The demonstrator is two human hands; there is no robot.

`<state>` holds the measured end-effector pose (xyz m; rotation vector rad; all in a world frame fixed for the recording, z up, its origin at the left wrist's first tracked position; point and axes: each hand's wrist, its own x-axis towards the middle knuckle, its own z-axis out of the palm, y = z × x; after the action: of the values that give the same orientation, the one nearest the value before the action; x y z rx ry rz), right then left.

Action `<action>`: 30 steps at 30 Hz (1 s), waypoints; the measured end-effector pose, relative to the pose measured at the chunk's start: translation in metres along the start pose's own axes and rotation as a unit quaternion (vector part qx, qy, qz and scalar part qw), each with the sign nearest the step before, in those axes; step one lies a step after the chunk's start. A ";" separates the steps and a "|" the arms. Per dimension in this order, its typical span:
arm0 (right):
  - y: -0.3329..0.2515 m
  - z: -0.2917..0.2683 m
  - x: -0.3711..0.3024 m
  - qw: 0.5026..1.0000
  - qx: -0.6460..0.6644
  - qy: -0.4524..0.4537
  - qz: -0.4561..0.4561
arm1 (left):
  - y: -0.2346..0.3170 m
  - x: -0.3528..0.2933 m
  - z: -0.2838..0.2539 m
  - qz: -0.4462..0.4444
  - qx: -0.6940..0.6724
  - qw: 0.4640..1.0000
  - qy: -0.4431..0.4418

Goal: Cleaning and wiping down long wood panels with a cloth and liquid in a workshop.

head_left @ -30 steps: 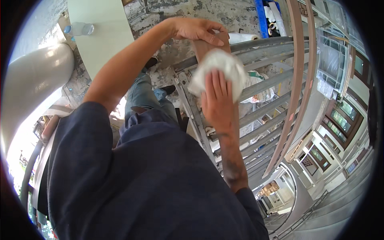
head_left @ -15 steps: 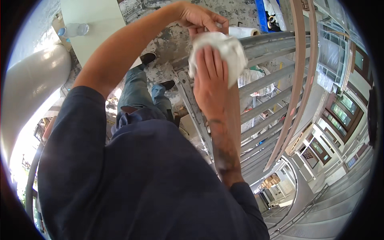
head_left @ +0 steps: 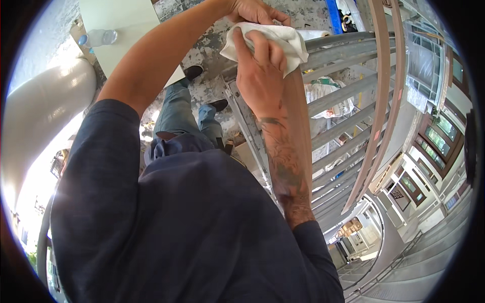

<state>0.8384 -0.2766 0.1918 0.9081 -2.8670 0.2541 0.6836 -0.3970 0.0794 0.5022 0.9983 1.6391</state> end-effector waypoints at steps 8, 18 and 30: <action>0.022 -0.061 -0.234 0.965 -0.005 -0.113 0.239 | 0.045 -0.036 0.035 -0.064 0.193 0.975 0.089; 0.007 -0.007 -0.125 0.900 0.010 0.151 0.408 | 0.012 0.010 0.069 0.004 0.623 0.686 0.375; 0.084 -0.056 -0.686 0.602 -0.258 -0.038 0.755 | 0.030 0.022 0.052 -0.035 0.650 0.633 0.419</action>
<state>1.3503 0.1856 0.1219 -1.7035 -2.5561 -0.4960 0.6987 -0.3590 0.1290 0.5616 2.8903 0.7099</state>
